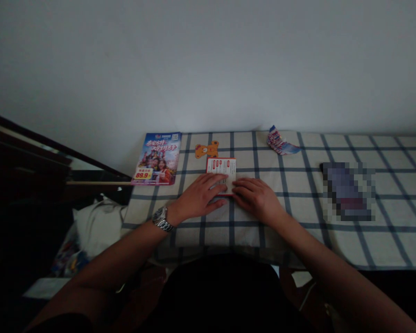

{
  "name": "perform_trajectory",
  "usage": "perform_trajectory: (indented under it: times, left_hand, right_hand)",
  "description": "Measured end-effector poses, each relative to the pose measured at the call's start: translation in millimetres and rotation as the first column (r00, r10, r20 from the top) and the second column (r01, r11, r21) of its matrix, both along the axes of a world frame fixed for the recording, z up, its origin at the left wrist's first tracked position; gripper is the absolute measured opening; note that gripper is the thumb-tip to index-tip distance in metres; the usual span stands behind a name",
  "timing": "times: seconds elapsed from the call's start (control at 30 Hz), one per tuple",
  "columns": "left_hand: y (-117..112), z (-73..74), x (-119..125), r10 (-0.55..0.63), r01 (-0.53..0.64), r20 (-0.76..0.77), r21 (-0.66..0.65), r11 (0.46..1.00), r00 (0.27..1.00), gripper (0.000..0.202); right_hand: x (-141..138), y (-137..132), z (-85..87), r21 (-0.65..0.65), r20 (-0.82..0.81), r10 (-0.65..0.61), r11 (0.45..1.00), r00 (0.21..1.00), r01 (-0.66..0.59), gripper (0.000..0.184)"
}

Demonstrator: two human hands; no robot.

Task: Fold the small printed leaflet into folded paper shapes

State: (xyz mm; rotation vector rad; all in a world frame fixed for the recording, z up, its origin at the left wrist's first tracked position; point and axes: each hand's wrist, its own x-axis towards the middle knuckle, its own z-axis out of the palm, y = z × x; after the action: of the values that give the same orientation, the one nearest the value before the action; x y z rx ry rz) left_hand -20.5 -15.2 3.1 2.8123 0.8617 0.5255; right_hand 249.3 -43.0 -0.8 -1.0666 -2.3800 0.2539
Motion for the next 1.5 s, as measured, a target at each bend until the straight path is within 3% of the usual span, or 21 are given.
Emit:
perform_trajectory:
  times: [0.4, 0.6, 0.8, 1.0, 1.2, 1.33, 1.5]
  left_hand:
    - [12, -4.5, 1, 0.008, -0.009, 0.083, 0.011, 1.000, 0.996, 0.023]
    - [12, 0.5, 1, 0.017, -0.014, 0.113, -0.027, 1.000, 0.993, 0.022]
    - [18, 8.7, -2, 0.066, -0.048, 0.127, -0.135, 0.990, 0.990, 0.024]
    - [39, 11.1, -1, 0.127, -0.094, 0.132, -0.236, 0.967, 0.983, 0.019]
    - [54, 16.6, 4, 0.159, -0.105, 0.167, -0.293, 0.950, 0.973, 0.031]
    - [58, 19.0, 9, 0.216, -0.157, 0.162, -0.313, 0.936, 0.963, 0.028]
    - [63, 15.9, 12, 0.238, -0.204, 0.120, -0.241, 0.949, 0.964, 0.028]
  right_hand:
    - [4, 8, -1.2, -0.087, -0.091, 0.013, 0.996, 0.996, -0.021, 0.020]
    - [4, 13, -0.2, -0.142, -0.130, -0.070, 0.988, 0.989, 0.051, 0.015]
    - [2, 18, 5.7, -0.211, -0.138, -0.151, 0.970, 0.979, 0.120, 0.015]
    - [1, 29, 6.3, -0.261, -0.162, -0.184, 0.955, 0.970, 0.138, 0.015]
    - [-4, 40, 7.0, -0.364, -0.128, -0.287, 0.904, 0.949, 0.224, 0.013]
    - [-9, 46, 7.4, -0.405, -0.126, -0.354, 0.871, 0.927, 0.277, 0.013]
    - [-14, 53, 9.5, -0.410, -0.078, -0.391, 0.851, 0.917, 0.328, 0.013]
